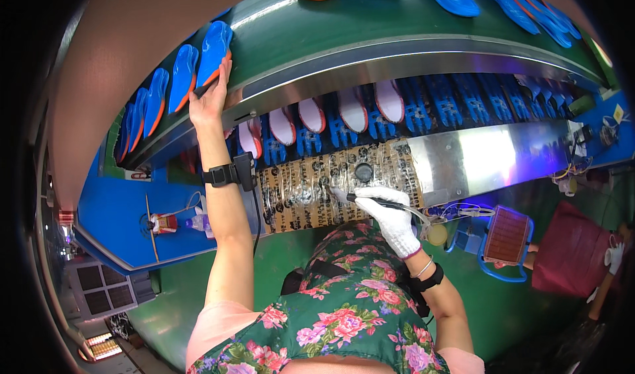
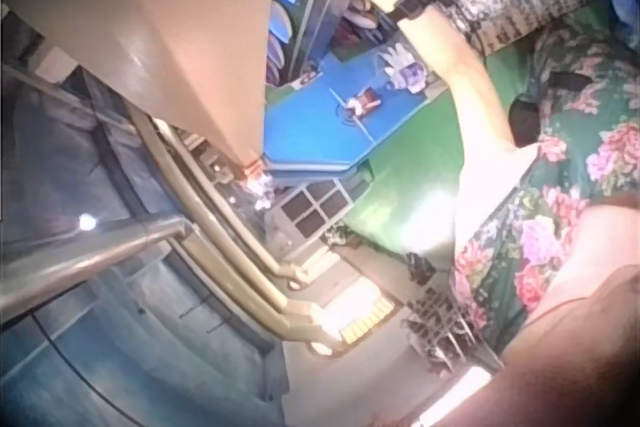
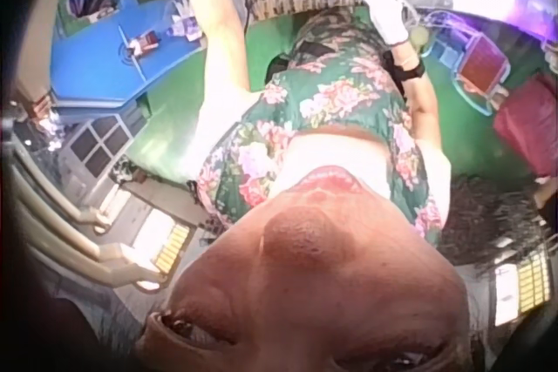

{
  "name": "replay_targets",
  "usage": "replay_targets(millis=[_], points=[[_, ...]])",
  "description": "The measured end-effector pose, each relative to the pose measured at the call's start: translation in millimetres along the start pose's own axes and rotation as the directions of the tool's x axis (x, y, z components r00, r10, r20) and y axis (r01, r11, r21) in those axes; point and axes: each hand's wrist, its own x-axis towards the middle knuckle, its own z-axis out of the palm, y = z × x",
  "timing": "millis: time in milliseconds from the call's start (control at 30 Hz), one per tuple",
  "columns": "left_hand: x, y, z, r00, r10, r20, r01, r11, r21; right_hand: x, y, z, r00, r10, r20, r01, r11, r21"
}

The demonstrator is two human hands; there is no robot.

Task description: The person picks up blue shoe soles from a conveyor belt, applies liquid to them using a brush, and places them back onto the belt.

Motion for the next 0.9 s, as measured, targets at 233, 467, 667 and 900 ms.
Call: replay_targets(millis=[233,467,667,900], points=[[-48,-97,5,0.992,0.006,-0.125,0.029,0.962,0.270,-7,6,-15,0.986,0.157,-0.054,-0.151,0.985,0.088],[53,-235,39,0.895,-0.422,-0.145,0.207,0.105,0.973,-11,11,-32,0.967,0.082,-0.240,-0.040,0.984,0.175],[198,-302,21,0.833,-0.536,0.133,-0.553,-0.811,0.191,-36,0,-41,0.944,0.047,-0.327,0.014,0.983,0.182],[219,-274,26,0.897,-0.414,0.158,-0.429,-0.901,0.073,-53,6,-59,0.930,0.006,-0.368,0.046,0.990,0.132]])
